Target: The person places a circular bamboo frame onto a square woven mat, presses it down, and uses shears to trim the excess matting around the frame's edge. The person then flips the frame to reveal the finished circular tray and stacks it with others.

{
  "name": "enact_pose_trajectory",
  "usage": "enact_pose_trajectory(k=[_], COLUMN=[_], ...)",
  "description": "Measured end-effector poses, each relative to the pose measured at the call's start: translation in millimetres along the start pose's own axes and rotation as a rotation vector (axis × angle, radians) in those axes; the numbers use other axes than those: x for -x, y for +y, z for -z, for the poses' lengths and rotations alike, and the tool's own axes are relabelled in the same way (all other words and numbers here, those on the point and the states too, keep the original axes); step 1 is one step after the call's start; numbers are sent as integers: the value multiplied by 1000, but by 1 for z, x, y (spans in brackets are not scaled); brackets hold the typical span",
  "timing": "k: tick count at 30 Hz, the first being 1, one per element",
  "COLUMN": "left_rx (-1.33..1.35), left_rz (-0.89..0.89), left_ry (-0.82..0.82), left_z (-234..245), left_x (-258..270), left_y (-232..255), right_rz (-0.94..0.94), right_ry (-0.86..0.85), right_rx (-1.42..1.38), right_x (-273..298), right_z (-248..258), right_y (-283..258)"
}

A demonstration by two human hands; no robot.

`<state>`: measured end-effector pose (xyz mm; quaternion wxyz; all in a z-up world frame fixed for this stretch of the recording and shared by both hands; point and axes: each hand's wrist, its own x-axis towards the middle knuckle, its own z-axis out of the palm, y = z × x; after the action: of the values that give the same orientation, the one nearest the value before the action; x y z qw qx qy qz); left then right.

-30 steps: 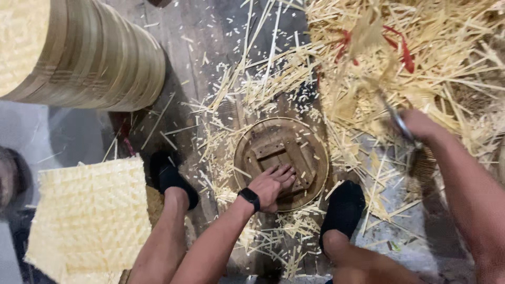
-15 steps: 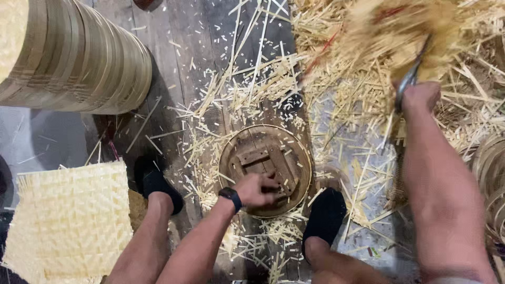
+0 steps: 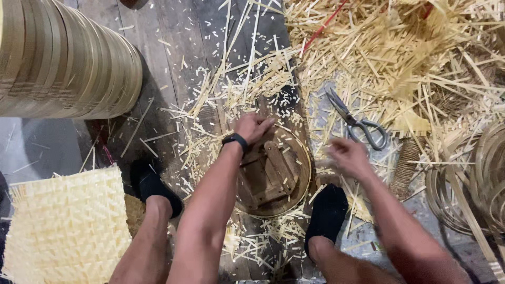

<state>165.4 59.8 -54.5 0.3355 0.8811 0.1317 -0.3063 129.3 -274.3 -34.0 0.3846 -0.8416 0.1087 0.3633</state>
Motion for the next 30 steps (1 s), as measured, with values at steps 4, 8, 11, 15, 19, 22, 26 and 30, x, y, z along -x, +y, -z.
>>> enact_pose_trajectory(k=[4, 8, 11, 15, 19, 22, 26, 30], left_rx=[99, 24, -83, -98, 167, 33, 257, 490], left_rz=[47, 81, -4, -61, -89, 327, 333, 411], left_ry=[-13, 13, 125, 193, 221, 119, 105, 199], left_z=[-16, -26, -35, -35, -14, 21, 24, 11], left_x=[-25, -29, -30, -21, 7, 32, 55, 46], left_y=[1, -5, -6, -7, -13, -57, -133, -159], right_rz=[-120, -156, -73, -86, -45, -85, -136, -139], right_ry=[-165, -165, -110, -24, -68, -129, -171, -145], right_rx=[-243, -283, -148, -15, 51, -63, -328, -392], right_x=[-7, -19, -20, -11, 3, 1, -15, -15], right_z=[-57, -68, -75, -82, -71, -71, -78, -83], right_y=[-5, 16, 23, 15, 11, 20, 39, 42])
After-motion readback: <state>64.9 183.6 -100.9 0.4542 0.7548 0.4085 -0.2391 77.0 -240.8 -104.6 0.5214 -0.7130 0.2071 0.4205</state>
